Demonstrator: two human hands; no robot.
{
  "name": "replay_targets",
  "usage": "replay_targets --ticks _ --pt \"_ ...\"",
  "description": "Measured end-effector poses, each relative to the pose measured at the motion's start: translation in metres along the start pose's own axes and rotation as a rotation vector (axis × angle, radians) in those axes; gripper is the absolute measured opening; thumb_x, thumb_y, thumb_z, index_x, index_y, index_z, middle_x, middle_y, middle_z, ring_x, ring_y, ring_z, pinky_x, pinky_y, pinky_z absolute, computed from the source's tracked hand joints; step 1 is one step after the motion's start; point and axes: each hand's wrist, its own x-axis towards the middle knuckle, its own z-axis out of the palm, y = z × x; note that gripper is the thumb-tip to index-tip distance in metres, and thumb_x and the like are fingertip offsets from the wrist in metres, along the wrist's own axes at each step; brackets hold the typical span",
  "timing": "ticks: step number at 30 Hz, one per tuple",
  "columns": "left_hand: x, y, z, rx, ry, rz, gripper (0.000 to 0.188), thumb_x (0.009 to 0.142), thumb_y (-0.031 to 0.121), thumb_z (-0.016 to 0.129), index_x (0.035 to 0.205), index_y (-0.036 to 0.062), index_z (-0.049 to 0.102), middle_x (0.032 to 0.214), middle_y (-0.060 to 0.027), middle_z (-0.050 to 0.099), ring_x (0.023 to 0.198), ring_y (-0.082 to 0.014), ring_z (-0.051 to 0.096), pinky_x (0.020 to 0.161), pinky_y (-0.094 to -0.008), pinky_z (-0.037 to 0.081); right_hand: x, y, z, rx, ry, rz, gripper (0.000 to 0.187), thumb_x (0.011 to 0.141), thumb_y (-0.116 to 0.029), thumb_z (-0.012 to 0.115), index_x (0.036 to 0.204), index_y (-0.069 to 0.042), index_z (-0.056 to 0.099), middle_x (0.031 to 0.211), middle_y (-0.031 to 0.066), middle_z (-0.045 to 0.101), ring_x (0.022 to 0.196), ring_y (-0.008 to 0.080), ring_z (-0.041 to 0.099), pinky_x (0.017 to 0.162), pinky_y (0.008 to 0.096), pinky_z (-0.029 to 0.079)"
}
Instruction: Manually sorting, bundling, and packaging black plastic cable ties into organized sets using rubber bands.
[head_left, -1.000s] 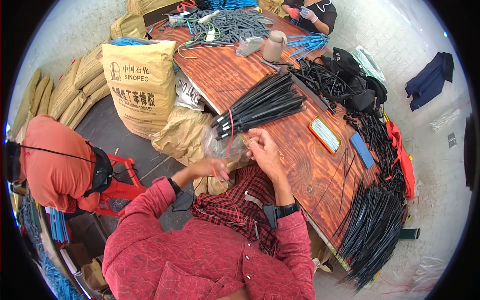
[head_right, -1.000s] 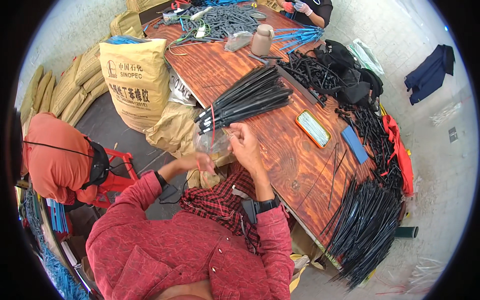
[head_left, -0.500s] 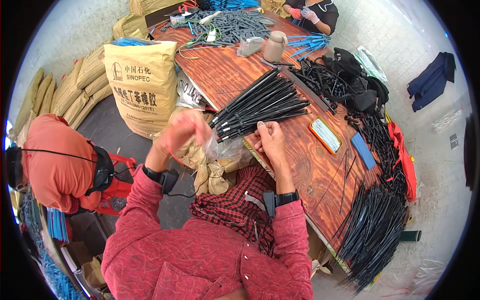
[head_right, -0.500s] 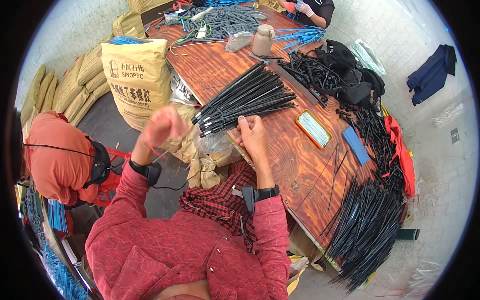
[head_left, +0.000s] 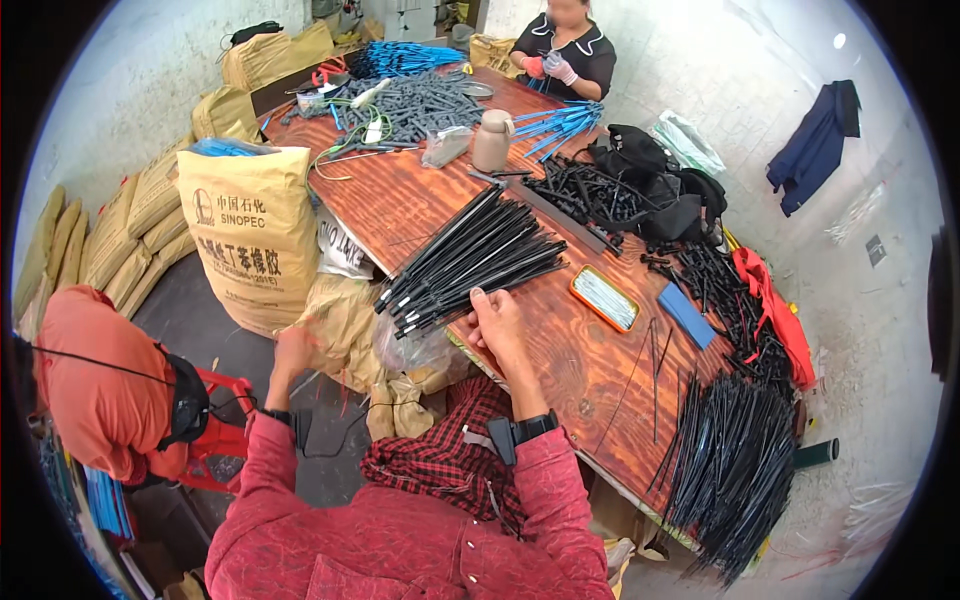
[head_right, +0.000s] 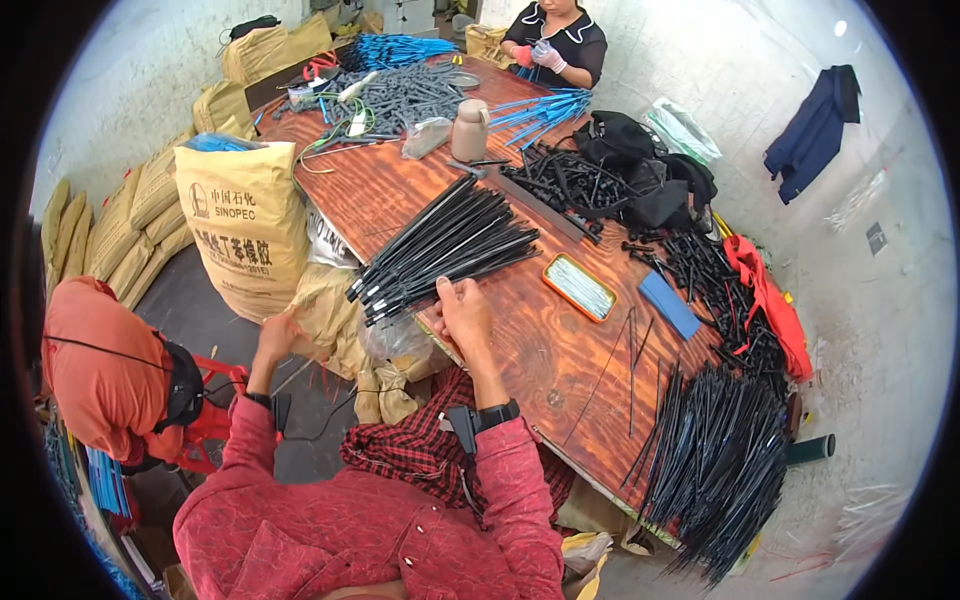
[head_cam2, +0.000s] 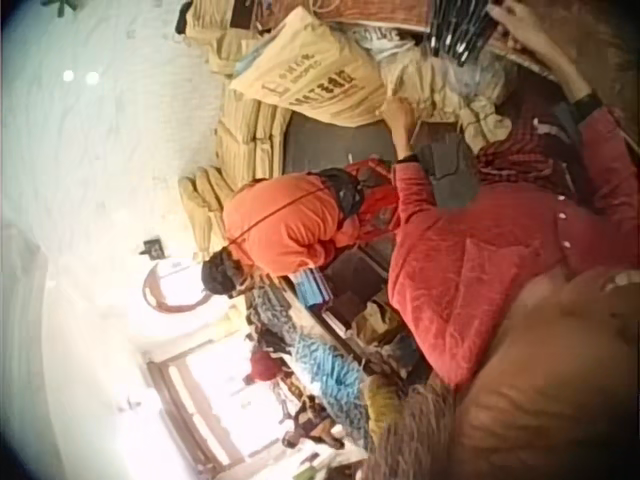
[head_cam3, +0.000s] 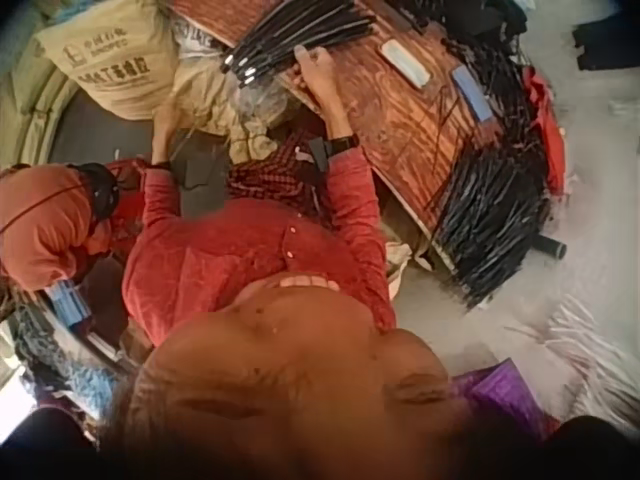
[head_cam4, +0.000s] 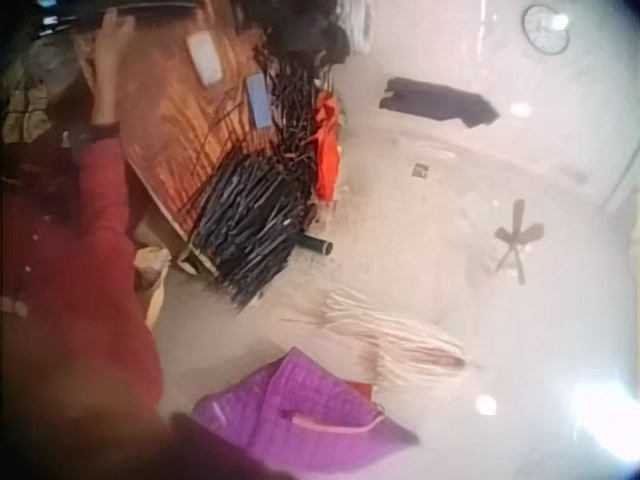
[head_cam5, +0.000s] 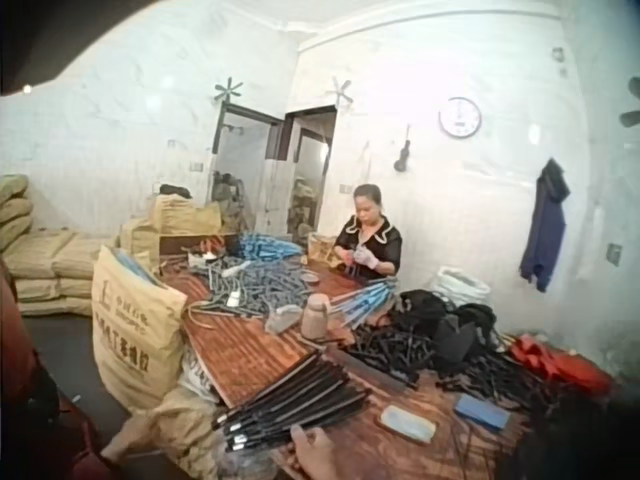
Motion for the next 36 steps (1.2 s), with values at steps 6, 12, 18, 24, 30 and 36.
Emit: replay_targets --ticks 6,12,18,24,30,36 --pt "-0.064 0.061 0.030 -0.994 -0.757 0.053 0.022 0.099 0.024 0.057 0.105 0.0057 0.067 0.108 -0.0061 0.069 0.102 -0.0182 0.064 0.087 -0.0340 0.049 0.000 -0.009 0.001 -0.030 0.000 0.043 0.036 0.101 -0.036 0.061 0.091 -0.001 0.056 0.073 0.0063 0.064 0.048 0.0109 0.059 0.041 0.0247 0.045" --pt "-0.019 0.156 0.018 -1.241 0.119 -0.031 0.023 0.105 0.026 0.051 0.106 0.0037 0.058 0.124 -0.0132 0.065 0.111 -0.0210 0.062 0.103 -0.0367 0.046 0.003 0.013 0.006 0.129 0.179 -0.041 0.034 0.100 -0.033 0.061 0.103 0.001 0.056 0.074 0.0072 0.064 0.049 0.0121 0.060 0.041 0.0244 0.046" --pt "0.020 0.200 0.040 -1.451 0.548 0.090 0.026 0.107 0.025 0.045 0.106 0.0028 0.058 0.133 -0.0159 0.059 0.118 -0.0230 0.056 0.106 -0.0372 0.041 0.003 0.009 0.002 0.103 0.386 -0.089 0.050 0.098 -0.031 0.064 0.127 0.007 0.049 0.073 0.0096 0.065 0.050 0.0163 0.063 0.047 0.0299 0.050" --pt "0.023 0.233 0.030 -1.294 0.699 0.117 0.028 0.108 0.023 0.041 0.102 0.0011 0.058 0.134 -0.0160 0.058 0.120 -0.0243 0.053 0.109 -0.0377 0.037 0.026 0.011 -0.001 -0.454 0.321 -0.129 0.063 0.092 -0.034 0.066 0.134 0.007 0.044 0.088 0.0194 0.070 0.085 0.0350 0.066 0.079 0.0450 0.051" --pt "0.030 0.251 0.020 -0.845 0.828 0.117 0.028 0.107 0.022 0.040 0.098 0.0026 0.059 0.132 -0.0152 0.057 0.126 -0.0301 0.046 0.111 -0.0434 0.030 0.036 0.001 -0.005 -0.462 0.313 -0.060 0.057 0.093 -0.036 0.064 0.131 0.003 0.047 0.094 0.0233 0.072 0.091 0.0381 0.071 0.084 0.0493 0.053" --pt "0.034 0.254 0.016 -0.551 0.867 0.180 0.027 0.105 0.022 0.043 0.096 0.0036 0.060 0.132 -0.0162 0.057 0.126 -0.0322 0.045 0.111 -0.0450 0.029 0.036 -0.008 -0.011 -0.308 0.171 -0.004 0.067 0.100 -0.026 0.058 0.151 0.006 0.029 0.074 0.0088 0.066 0.053 0.0166 0.063 0.056 0.0308 0.052"
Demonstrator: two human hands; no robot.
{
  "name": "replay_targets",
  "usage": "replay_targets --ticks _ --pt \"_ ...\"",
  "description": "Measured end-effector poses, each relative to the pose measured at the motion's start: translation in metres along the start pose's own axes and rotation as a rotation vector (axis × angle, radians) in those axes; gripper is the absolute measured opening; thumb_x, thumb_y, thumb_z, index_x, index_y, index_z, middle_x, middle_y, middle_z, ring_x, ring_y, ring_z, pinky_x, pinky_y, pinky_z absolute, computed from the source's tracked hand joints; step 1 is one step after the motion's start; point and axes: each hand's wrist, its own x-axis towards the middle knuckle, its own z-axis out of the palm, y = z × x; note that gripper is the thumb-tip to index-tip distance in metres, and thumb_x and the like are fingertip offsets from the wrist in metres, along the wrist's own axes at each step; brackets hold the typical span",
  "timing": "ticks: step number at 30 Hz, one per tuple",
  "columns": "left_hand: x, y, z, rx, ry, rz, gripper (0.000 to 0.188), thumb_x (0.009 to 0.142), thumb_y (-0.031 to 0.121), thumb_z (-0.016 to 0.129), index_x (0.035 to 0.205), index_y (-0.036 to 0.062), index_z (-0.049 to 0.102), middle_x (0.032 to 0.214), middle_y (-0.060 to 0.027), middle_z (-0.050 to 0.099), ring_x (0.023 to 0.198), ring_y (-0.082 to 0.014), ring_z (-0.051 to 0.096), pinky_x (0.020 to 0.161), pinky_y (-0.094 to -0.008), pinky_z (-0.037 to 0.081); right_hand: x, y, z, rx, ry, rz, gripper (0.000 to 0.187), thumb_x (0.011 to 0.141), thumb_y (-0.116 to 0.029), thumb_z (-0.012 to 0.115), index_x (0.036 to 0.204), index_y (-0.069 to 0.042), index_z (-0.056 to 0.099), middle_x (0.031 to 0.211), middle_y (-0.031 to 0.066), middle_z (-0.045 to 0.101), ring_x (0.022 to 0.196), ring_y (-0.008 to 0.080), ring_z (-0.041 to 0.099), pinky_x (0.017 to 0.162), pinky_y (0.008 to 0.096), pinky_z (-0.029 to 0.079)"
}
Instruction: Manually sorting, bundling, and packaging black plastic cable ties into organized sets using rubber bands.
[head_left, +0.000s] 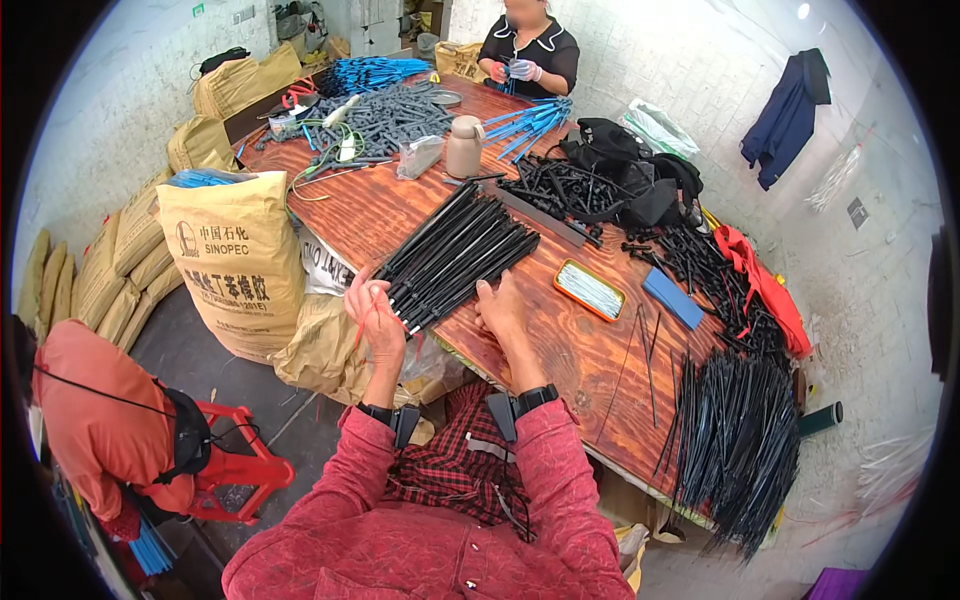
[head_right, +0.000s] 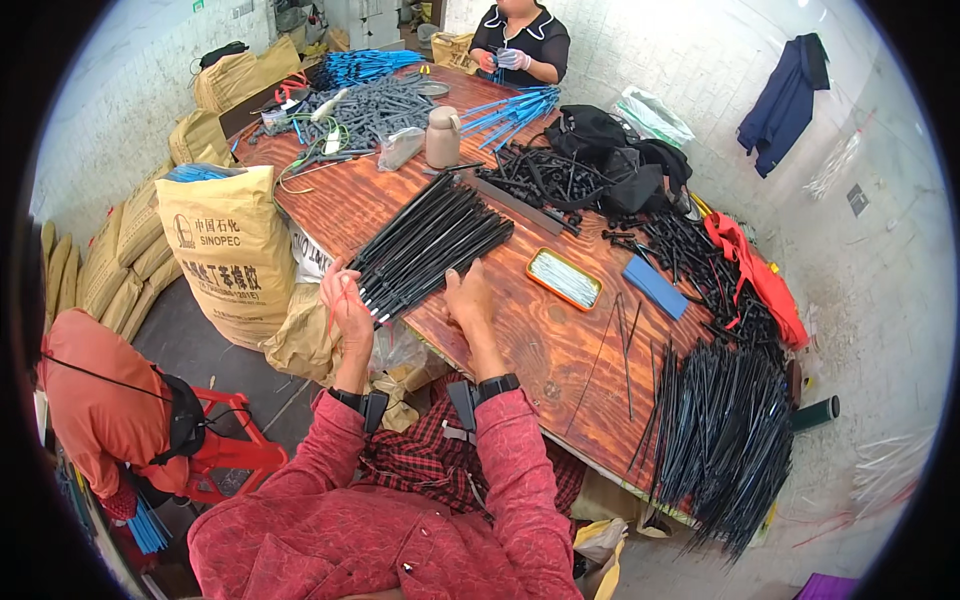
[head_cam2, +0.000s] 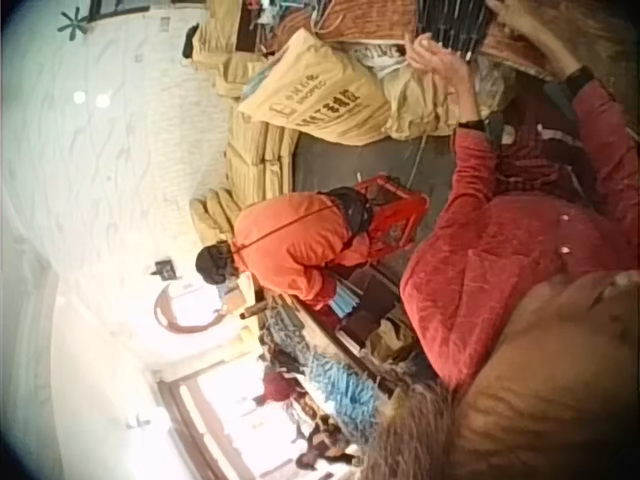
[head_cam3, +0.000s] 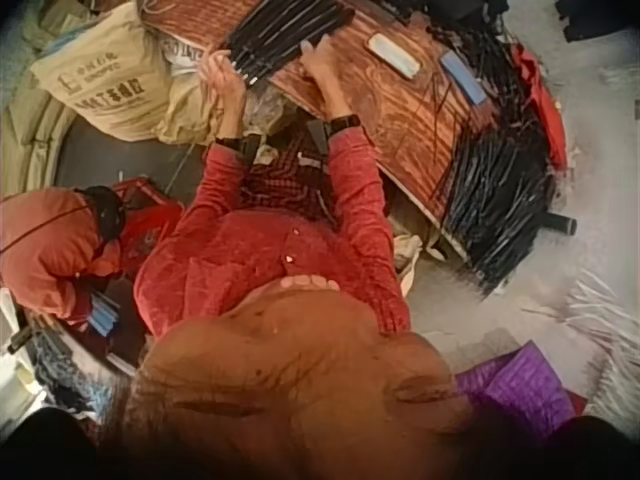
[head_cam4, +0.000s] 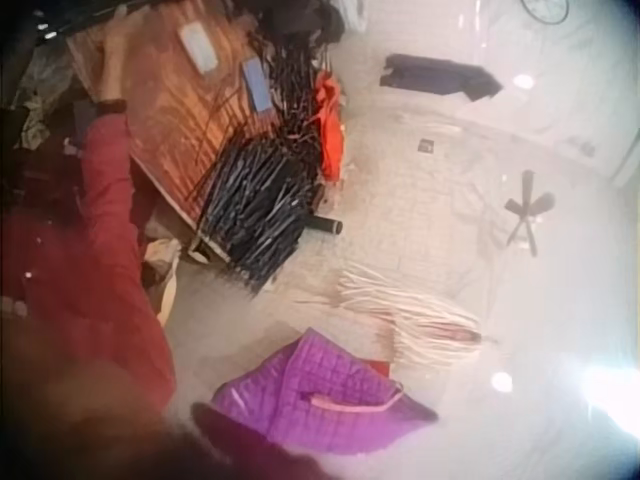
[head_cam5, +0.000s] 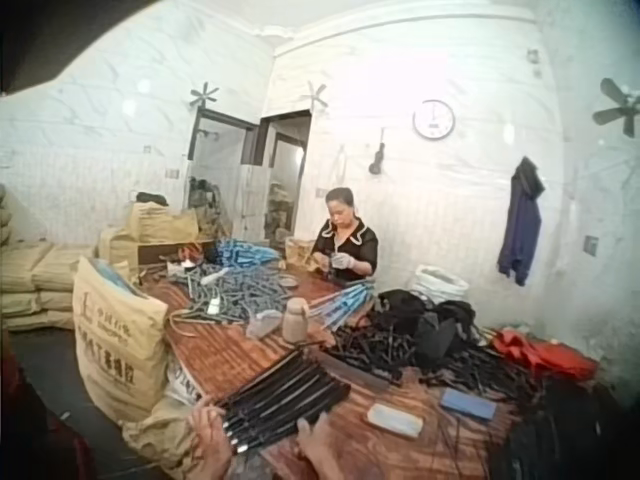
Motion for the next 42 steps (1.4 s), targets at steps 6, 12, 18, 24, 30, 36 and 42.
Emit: replay_targets --ticks 6,12,18,24,30,36,42 --pt "-0.002 -0.002 -0.062 -0.012 -0.068 0.045 0.027 0.105 0.020 0.043 0.095 0.0019 0.061 0.125 -0.0152 0.060 0.118 -0.0288 0.052 0.106 -0.0427 0.036 -0.034 0.014 -0.007 0.438 0.024 0.011 0.050 0.101 -0.025 0.056 0.144 -0.002 0.044 0.086 0.0102 0.070 0.061 0.0165 0.067 0.051 0.0316 0.052" --pt "-0.035 0.047 -0.155 -0.373 -0.979 -0.556 0.030 0.104 0.026 0.047 0.094 0.0029 0.062 0.081 -0.0078 0.062 0.078 -0.0187 0.061 0.072 -0.0304 0.048 -0.114 0.002 -0.025 0.526 -0.389 -0.299 0.037 0.105 -0.026 0.053 0.130 -0.001 0.060 0.091 0.0043 0.069 0.080 0.0104 0.067 0.070 0.0260 0.055" --pt "-0.089 0.082 -0.143 -0.853 -2.048 -1.041 0.032 0.101 0.033 0.059 0.090 0.0027 0.061 0.081 -0.0098 0.063 0.074 -0.0194 0.062 0.062 -0.0306 0.048 -0.192 0.054 -0.008 0.879 -1.051 -0.184 0.048 0.105 -0.045 0.049 0.117 -0.003 0.069 0.087 0.0030 0.069 0.078 0.0125 0.064 0.069 0.0277 0.053" --pt "-0.072 0.135 -0.102 -0.937 -2.470 -0.948 0.034 0.103 0.038 0.056 0.092 0.0057 0.062 0.089 -0.0090 0.070 0.078 -0.0164 0.066 0.066 -0.0274 0.050 -0.270 0.119 -0.106 0.498 -0.886 -0.052 0.042 0.106 -0.038 0.050 0.125 -0.001 0.061 0.101 0.0039 0.069 0.090 0.0109 0.063 0.078 0.0255 0.050" --pt "-0.091 0.144 -0.064 -0.656 -2.408 -0.549 0.031 0.104 0.034 0.056 0.098 0.0056 0.065 0.094 -0.0060 0.072 0.084 -0.0120 0.064 0.074 -0.0248 0.050 -0.435 0.167 -0.190 1.025 0.359 0.100 0.026 0.095 -0.012 0.060 0.117 0.002 0.060 0.092 0.0044 0.063 0.072 0.0098 0.059 0.061 0.0223 0.045" --pt "-0.122 0.151 -0.037 -0.678 -2.454 -0.277 0.023 0.103 0.026 0.058 0.107 0.0054 0.066 0.097 -0.0034 0.071 0.086 -0.0094 0.063 0.077 -0.0248 0.050 -0.540 0.153 -0.273 0.892 1.532 -0.148 0.020 0.107 -0.025 0.049 0.104 -0.009 0.061 0.066 -0.0100 0.030 0.053 0.0034 0.026 0.048 0.0225 0.021" --pt "-0.142 0.152 -0.023 -0.658 -2.422 -0.193 0.021 0.104 0.023 0.058 0.110 0.0044 0.065 0.102 -0.0036 0.070 0.091 -0.0091 0.062 0.081 -0.0246 0.050 -0.543 0.188 -0.275 0.523 1.660 0.083 0.026 0.106 -0.027 0.048 0.106 -0.004 0.061 0.065 -0.0067 0.035 0.053 0.0036 0.028 0.048 0.0222 0.019"
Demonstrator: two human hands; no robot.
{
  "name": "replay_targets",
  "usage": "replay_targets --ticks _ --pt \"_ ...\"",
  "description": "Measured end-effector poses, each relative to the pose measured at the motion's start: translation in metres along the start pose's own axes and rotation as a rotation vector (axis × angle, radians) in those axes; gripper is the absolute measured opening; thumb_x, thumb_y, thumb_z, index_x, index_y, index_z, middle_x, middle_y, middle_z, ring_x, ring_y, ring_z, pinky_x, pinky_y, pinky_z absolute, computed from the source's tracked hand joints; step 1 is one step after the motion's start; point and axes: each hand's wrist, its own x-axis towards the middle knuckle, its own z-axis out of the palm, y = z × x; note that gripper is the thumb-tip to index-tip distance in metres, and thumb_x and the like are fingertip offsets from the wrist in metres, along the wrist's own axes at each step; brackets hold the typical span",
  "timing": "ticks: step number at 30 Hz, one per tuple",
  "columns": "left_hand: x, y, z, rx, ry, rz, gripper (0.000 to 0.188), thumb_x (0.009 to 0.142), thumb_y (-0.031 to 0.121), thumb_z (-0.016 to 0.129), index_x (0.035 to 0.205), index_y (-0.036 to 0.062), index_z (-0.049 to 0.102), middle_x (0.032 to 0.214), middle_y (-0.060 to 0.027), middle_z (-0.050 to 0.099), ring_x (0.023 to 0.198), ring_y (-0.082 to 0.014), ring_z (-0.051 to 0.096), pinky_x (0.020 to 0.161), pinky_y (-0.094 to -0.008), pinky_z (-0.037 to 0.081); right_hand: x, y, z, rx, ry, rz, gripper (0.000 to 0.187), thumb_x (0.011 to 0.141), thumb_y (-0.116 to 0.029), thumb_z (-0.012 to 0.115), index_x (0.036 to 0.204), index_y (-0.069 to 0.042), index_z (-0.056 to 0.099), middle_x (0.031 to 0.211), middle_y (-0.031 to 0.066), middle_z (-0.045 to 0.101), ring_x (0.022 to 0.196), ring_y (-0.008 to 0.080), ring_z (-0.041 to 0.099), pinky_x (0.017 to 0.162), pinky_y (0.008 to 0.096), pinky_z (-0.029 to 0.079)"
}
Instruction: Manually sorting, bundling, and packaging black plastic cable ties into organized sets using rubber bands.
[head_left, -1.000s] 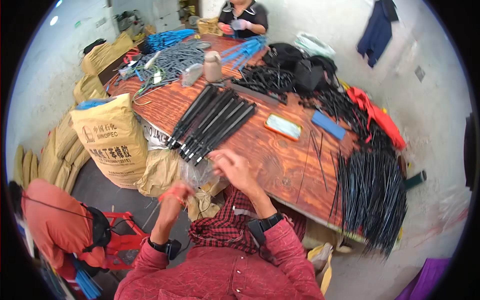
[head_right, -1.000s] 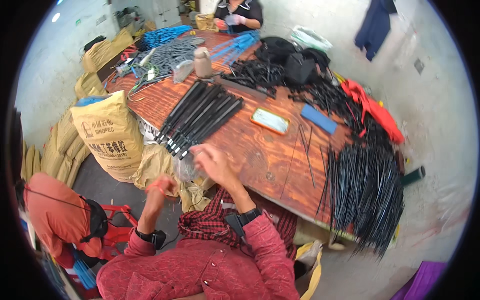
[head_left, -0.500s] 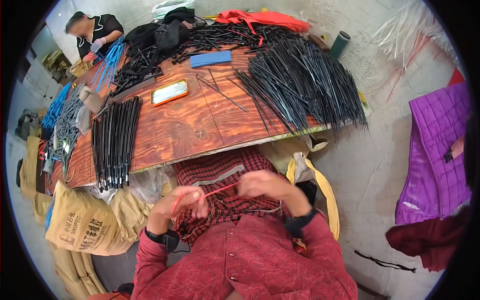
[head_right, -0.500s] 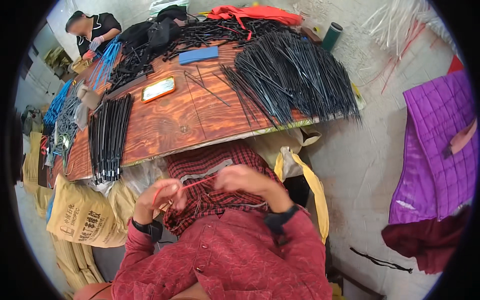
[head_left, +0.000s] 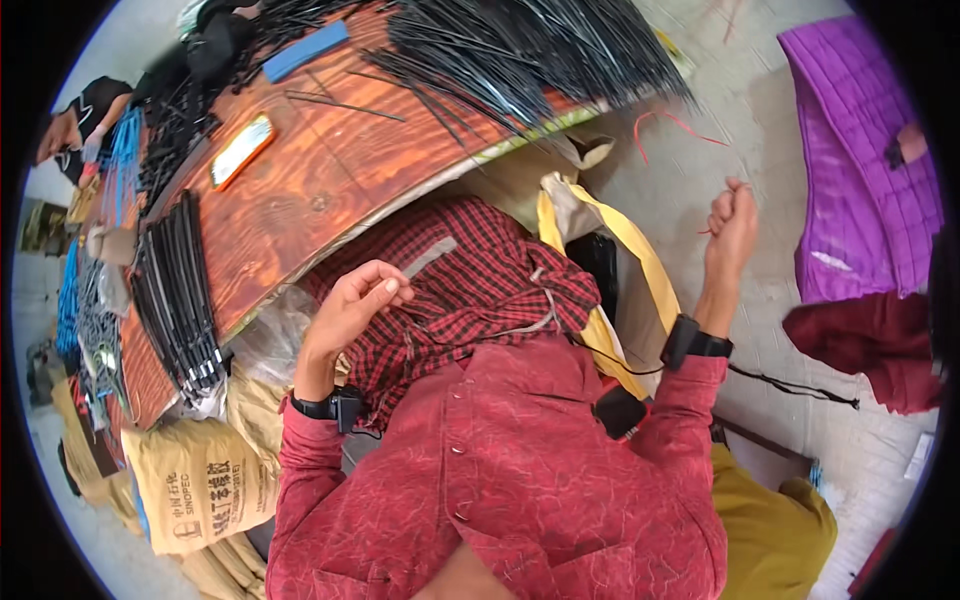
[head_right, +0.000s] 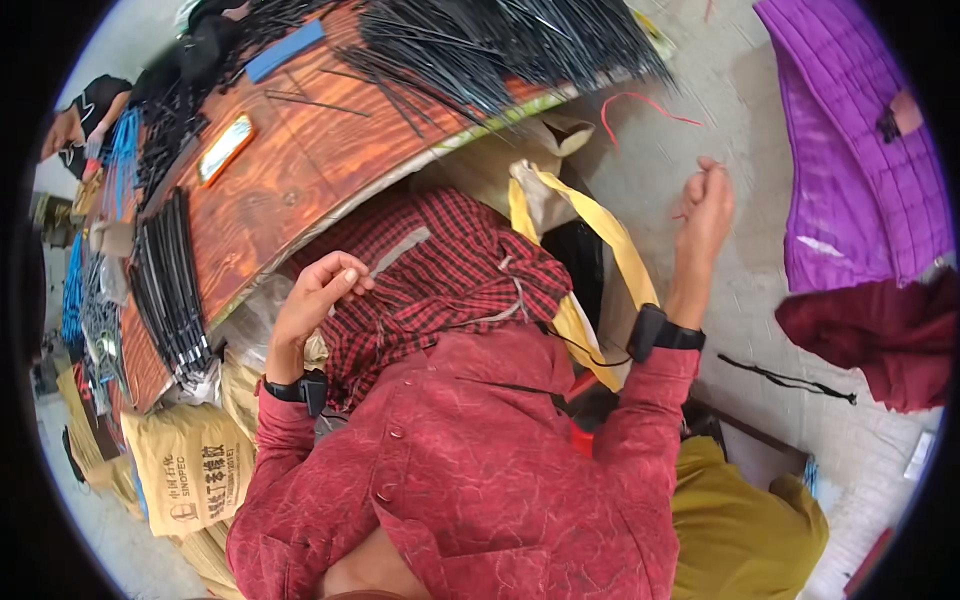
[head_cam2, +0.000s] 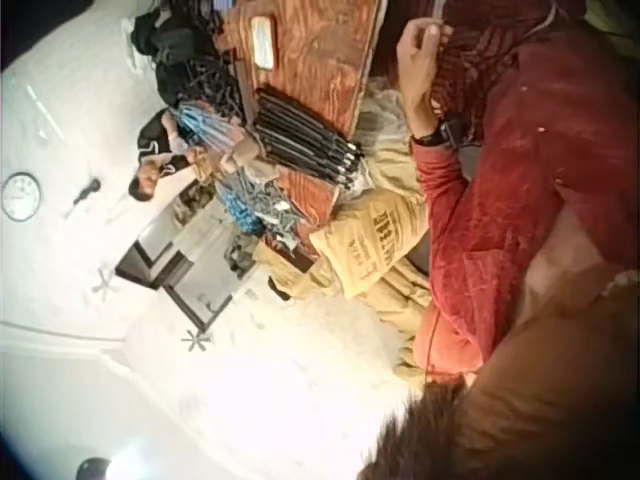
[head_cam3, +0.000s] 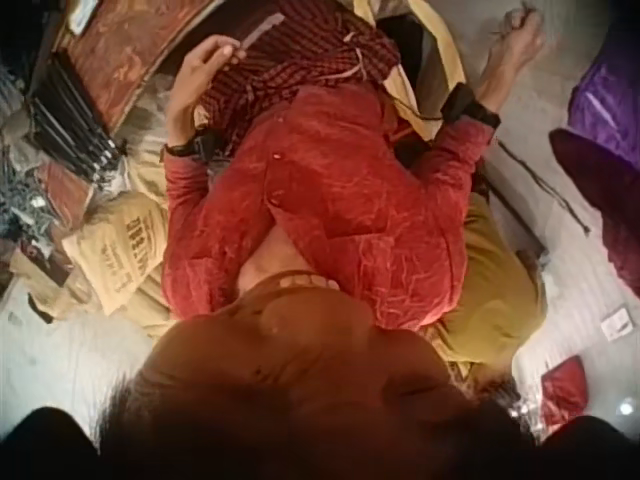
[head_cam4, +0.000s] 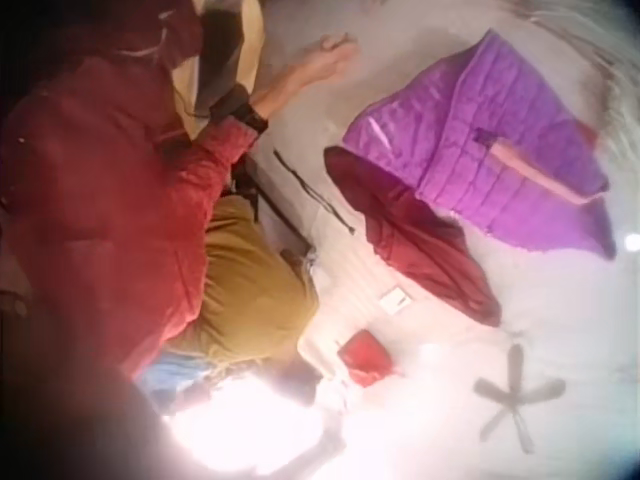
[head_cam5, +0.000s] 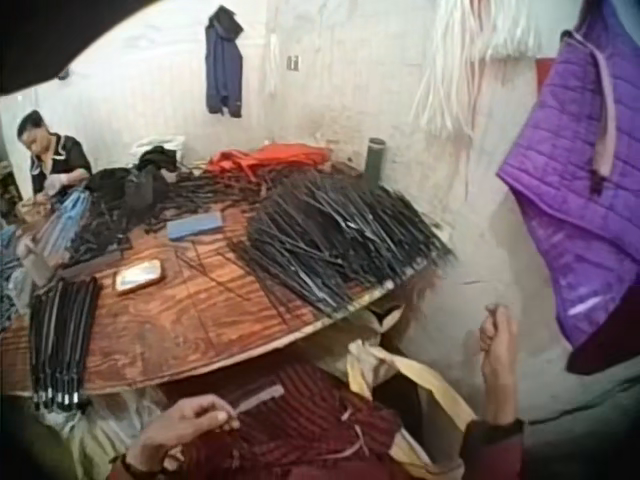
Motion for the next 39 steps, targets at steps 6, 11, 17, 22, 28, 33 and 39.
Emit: replay_targets --ticks 6,11,17,22,28,33,39 --pt "0.014 -0.038 0.009 0.144 0.064 0.015 0.023 0.104 0.023 0.057 0.111 0.0033 0.065 0.104 -0.0044 0.069 0.099 -0.0101 0.062 0.086 -0.0268 0.050 0.018 0.098 -0.067 -0.908 -0.519 -0.008 0.041 0.101 -0.038 0.050 0.099 -0.001 0.067 0.067 0.0011 0.050 0.062 0.0150 0.049 0.057 0.0355 0.040" --pt "-0.002 -0.039 0.008 0.435 0.235 -0.058 0.023 0.104 0.024 0.058 0.111 0.0025 0.065 0.103 -0.0043 0.069 0.100 -0.0111 0.062 0.089 -0.0281 0.050 -0.016 0.084 -0.037 -1.448 -1.050 0.093 0.038 0.094 -0.035 0.054 0.089 0.001 0.065 0.074 0.0201 0.064 0.069 0.0318 0.064 0.062 0.0466 0.045" --pt "-0.011 0.009 -0.002 0.184 0.264 0.024 0.023 0.104 0.022 0.058 0.108 0.0005 0.065 0.100 -0.0021 0.068 0.095 -0.0103 0.060 0.085 -0.0267 0.049 -0.046 0.066 -0.052 -1.350 -1.021 0.021 0.032 0.092 -0.032 0.062 0.094 -0.001 0.069 0.081 0.0205 0.069 0.078 0.0391 0.067 0.068 0.0472 0.051" --pt "-0.019 0.046 -0.043 0.300 0.429 0.218 0.022 0.103 0.021 0.058 0.105 -0.0002 0.065 0.096 -0.0016 0.066 0.091 -0.0099 0.060 0.081 -0.0272 0.049 -0.075 0.029 -0.014 -1.491 -0.961 -0.233 0.029 0.092 -0.027 0.065 0.106 -0.002 0.068 0.093 0.0198 0.069 0.091 0.0381 0.066 0.076 0.0470 0.051" --pt "-0.010 0.082 -0.055 0.513 0.562 0.099 0.020 0.100 0.019 0.061 0.103 -0.0001 0.065 0.090 -0.0019 0.065 0.084 -0.0107 0.060 0.075 -0.0294 0.050 -0.074 0.007 0.063 -1.154 -0.849 -0.613 0.022 0.090 -0.017 0.068 0.108 -0.003 0.067 0.100 0.0175 0.068 0.097 0.0366 0.064 0.081 0.0456 0.051" --pt "0.019 0.073 -0.042 0.564 0.587 0.210 0.021 0.098 0.019 0.063 0.107 0.0009 0.065 0.087 -0.0036 0.065 0.080 -0.0124 0.061 0.071 -0.0304 0.051 -0.082 0.005 0.193 -0.796 -1.017 -0.800 0.017 0.089 -0.014 0.069 0.103 -0.004 0.068 0.098 0.0143 0.067 0.090 0.0360 0.065 0.076 0.0430 0.052" --pt "0.054 0.066 -0.045 0.618 0.645 0.243 0.033 0.097 0.019 0.065 0.123 -0.0015 0.058 0.094 -0.0084 0.068 0.083 -0.0124 0.063 0.073 -0.0287 0.052 -0.082 0.057 0.301 -0.801 -0.946 -0.983 0.014 0.089 -0.016 0.068 0.096 -0.005 0.066 0.089 0.0149 0.064 0.085 0.0357 0.066 0.073 0.0429 0.054"
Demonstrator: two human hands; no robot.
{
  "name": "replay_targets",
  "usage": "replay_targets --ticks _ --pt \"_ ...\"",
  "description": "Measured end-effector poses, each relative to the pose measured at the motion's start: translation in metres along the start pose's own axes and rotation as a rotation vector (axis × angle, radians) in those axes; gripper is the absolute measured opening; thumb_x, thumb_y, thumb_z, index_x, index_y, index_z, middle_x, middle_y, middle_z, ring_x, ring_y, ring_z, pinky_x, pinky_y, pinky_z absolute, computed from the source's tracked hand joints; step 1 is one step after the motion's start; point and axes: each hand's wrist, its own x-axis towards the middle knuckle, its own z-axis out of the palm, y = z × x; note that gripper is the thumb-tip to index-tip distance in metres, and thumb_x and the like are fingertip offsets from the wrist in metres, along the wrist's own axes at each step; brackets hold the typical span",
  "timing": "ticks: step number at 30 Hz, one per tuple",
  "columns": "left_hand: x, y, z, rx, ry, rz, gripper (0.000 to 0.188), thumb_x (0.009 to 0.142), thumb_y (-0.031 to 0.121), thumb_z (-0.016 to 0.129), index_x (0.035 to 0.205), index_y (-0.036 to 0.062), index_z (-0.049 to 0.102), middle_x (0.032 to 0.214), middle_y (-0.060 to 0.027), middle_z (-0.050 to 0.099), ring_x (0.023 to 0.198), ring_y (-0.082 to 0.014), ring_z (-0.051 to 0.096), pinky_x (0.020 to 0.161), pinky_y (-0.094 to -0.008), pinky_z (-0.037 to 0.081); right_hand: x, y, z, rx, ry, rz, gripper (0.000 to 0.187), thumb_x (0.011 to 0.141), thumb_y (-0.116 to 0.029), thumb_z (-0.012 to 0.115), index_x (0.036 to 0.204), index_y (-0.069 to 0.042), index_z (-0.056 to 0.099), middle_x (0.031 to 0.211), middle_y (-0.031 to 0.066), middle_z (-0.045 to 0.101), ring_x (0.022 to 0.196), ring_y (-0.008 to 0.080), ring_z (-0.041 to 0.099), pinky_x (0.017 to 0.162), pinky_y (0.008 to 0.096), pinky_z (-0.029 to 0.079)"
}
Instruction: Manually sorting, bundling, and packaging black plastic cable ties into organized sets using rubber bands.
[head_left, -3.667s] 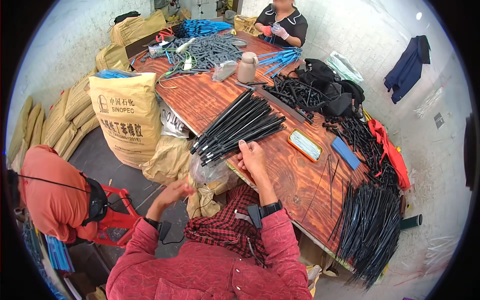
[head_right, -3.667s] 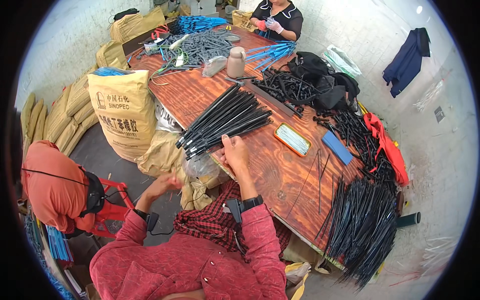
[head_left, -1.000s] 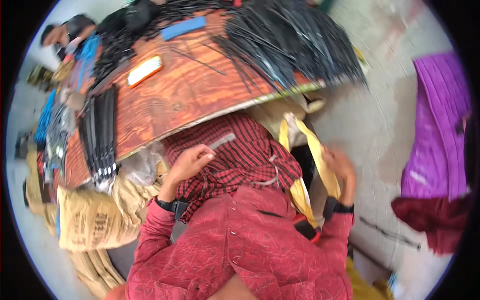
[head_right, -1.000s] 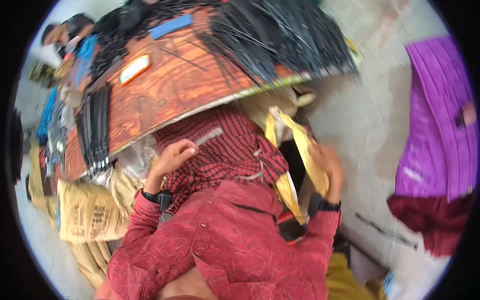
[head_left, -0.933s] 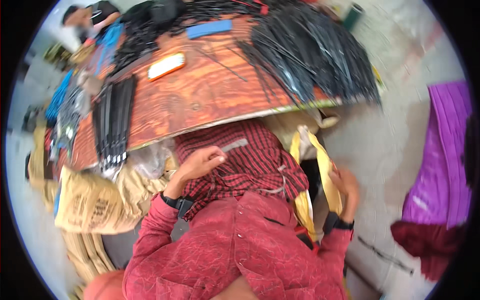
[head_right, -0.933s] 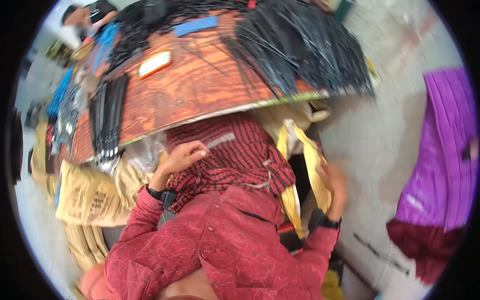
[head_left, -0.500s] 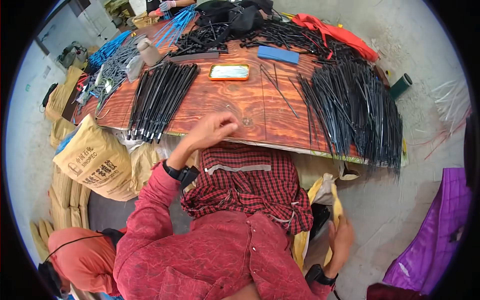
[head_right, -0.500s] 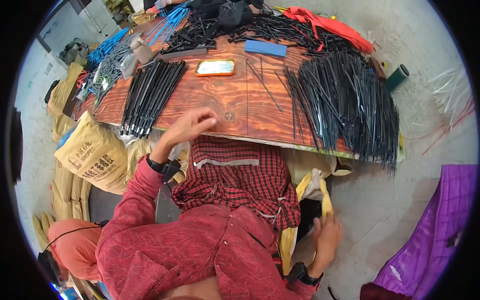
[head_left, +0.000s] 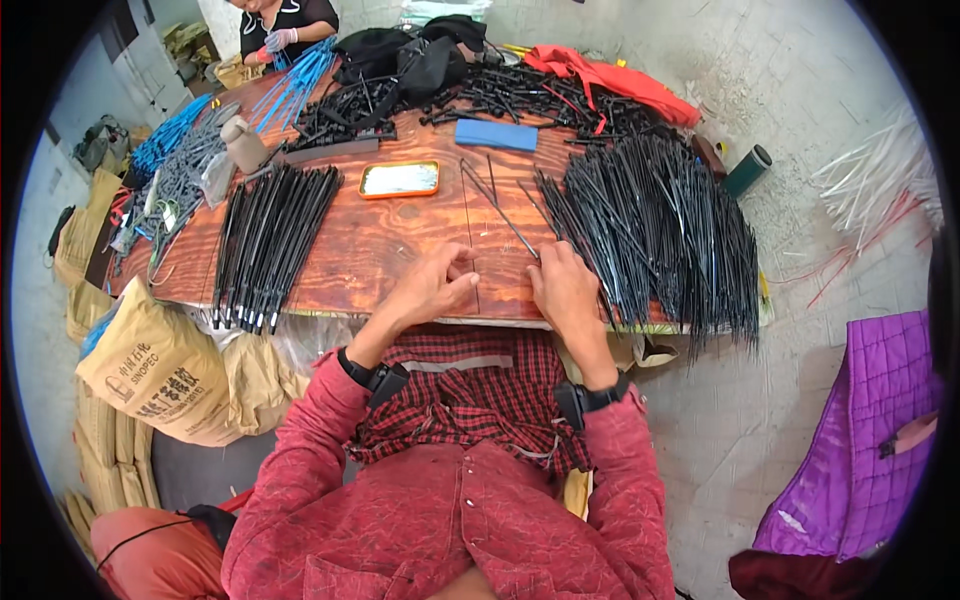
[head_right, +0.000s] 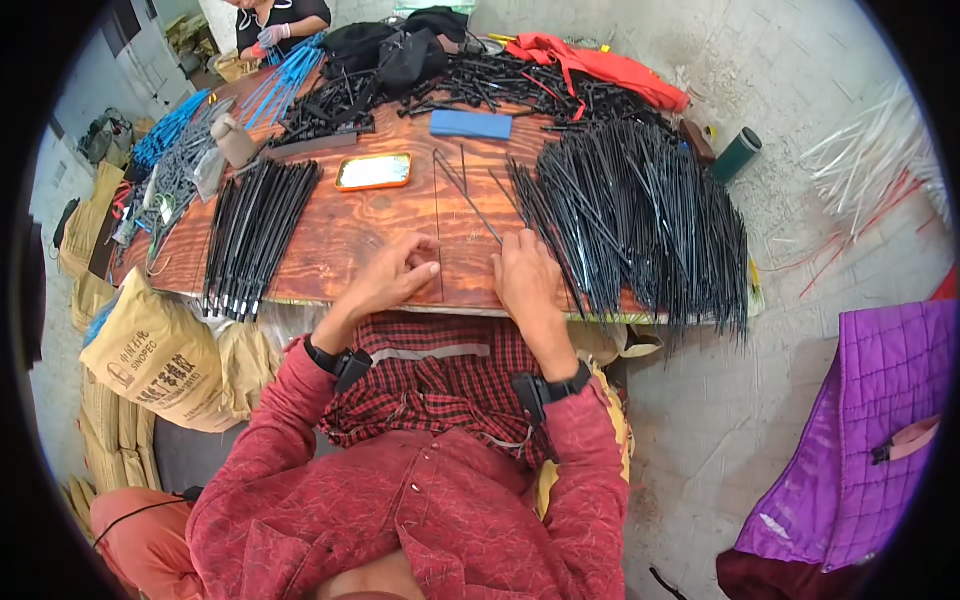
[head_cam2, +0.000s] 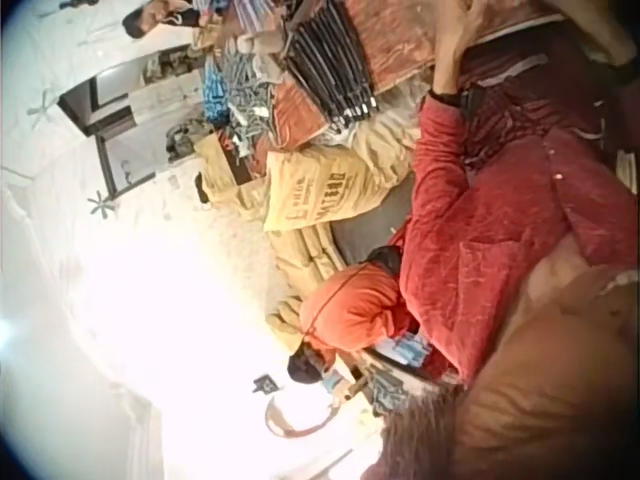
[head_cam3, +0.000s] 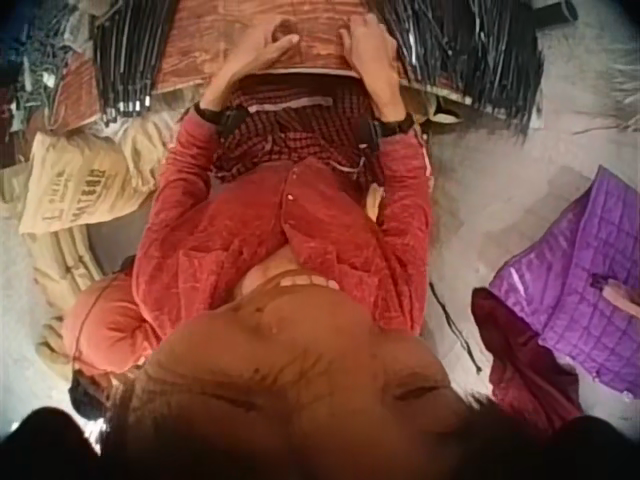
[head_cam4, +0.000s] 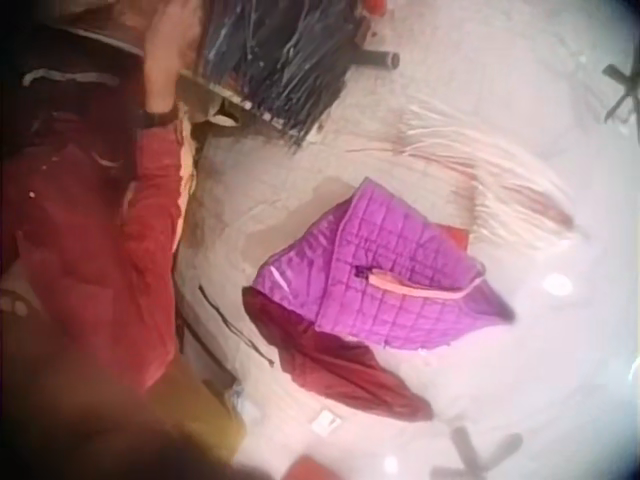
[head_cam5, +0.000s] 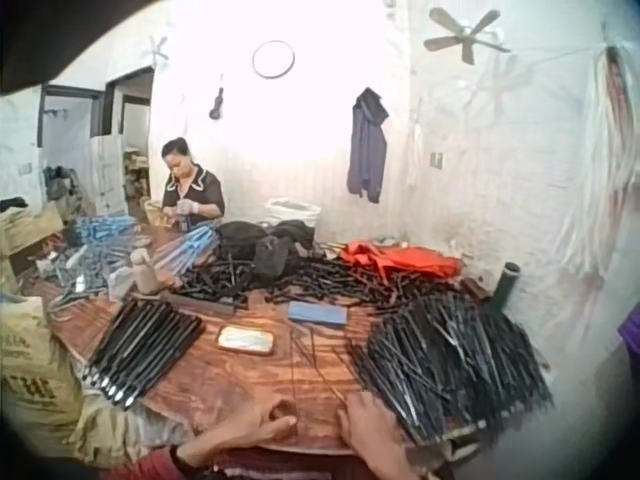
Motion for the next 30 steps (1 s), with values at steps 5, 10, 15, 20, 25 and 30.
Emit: replay_targets --ticks 5,10,15,20,25,30 --pt "-0.001 -0.016 0.006 -0.265 0.040 -0.144 0.052 0.098 0.020 0.065 0.141 -0.0044 0.046 0.112 -0.0141 0.067 0.087 -0.0123 0.063 0.076 -0.0272 0.053 0.015 -0.003 0.036 -0.236 -0.008 0.030 0.015 0.086 -0.017 0.070 0.093 -0.004 0.067 0.085 0.0165 0.065 0.081 0.0340 0.067 0.069 0.0448 0.054" --pt "0.004 -0.024 0.010 -0.526 0.102 -0.253 0.059 0.102 0.024 0.060 0.150 -0.0026 0.037 0.124 -0.0162 0.064 0.089 -0.0124 0.062 0.077 -0.0270 0.054 0.002 -0.026 0.014 -0.002 -0.198 0.229 0.011 0.080 -0.013 0.070 0.081 -0.003 0.066 0.077 0.0161 0.066 0.073 0.0324 0.067 0.065 0.0458 0.055" --pt "0.017 -0.025 0.009 -0.682 0.077 -0.332 0.048 0.104 0.028 0.056 0.142 -0.0011 0.046 0.119 -0.0133 0.066 0.085 -0.0114 0.061 0.075 -0.0261 0.053 -0.031 -0.053 -0.015 0.327 -0.028 0.285 0.013 0.080 -0.015 0.070 0.076 -0.005 0.064 0.071 0.0126 0.067 0.070 0.0325 0.067 0.062 0.0456 0.053" --pt "0.027 -0.017 0.015 -0.830 0.143 -0.279 0.029 0.106 0.029 0.052 0.120 0.0040 0.056 0.105 -0.0062 0.067 0.078 -0.0093 0.059 0.068 -0.0240 0.051 -0.055 -0.058 -0.025 0.374 -0.048 0.277 0.012 0.082 -0.016 0.071 0.081 -0.005 0.065 0.075 0.0127 0.067 0.069 0.0302 0.067 0.061 0.0415 0.051" --pt "0.025 -0.022 0.033 -0.968 0.115 -0.268 0.014 0.103 0.022 0.056 0.105 0.0084 0.060 0.086 -0.0010 0.062 0.066 -0.0087 0.054 0.057 -0.0239 0.044 -0.083 -0.042 -0.051 0.366 0.121 0.369 0.014 0.085 -0.016 0.071 0.083 -0.005 0.063 0.079 0.0127 0.064 0.069 0.0310 0.066 0.061 0.0417 0.051" --pt "0.003 -0.044 0.026 -1.007 0.188 -0.331 0.018 0.103 0.020 0.057 0.113 0.0058 0.061 0.087 -0.0039 0.064 0.068 -0.0105 0.057 0.058 -0.0239 0.047 -0.107 -0.014 -0.061 0.055 0.348 0.434 0.021 0.087 -0.023 0.073 0.088 -0.005 0.062 0.082 0.0137 0.064 0.072 0.0349 0.066 0.063 0.0452 0.052"
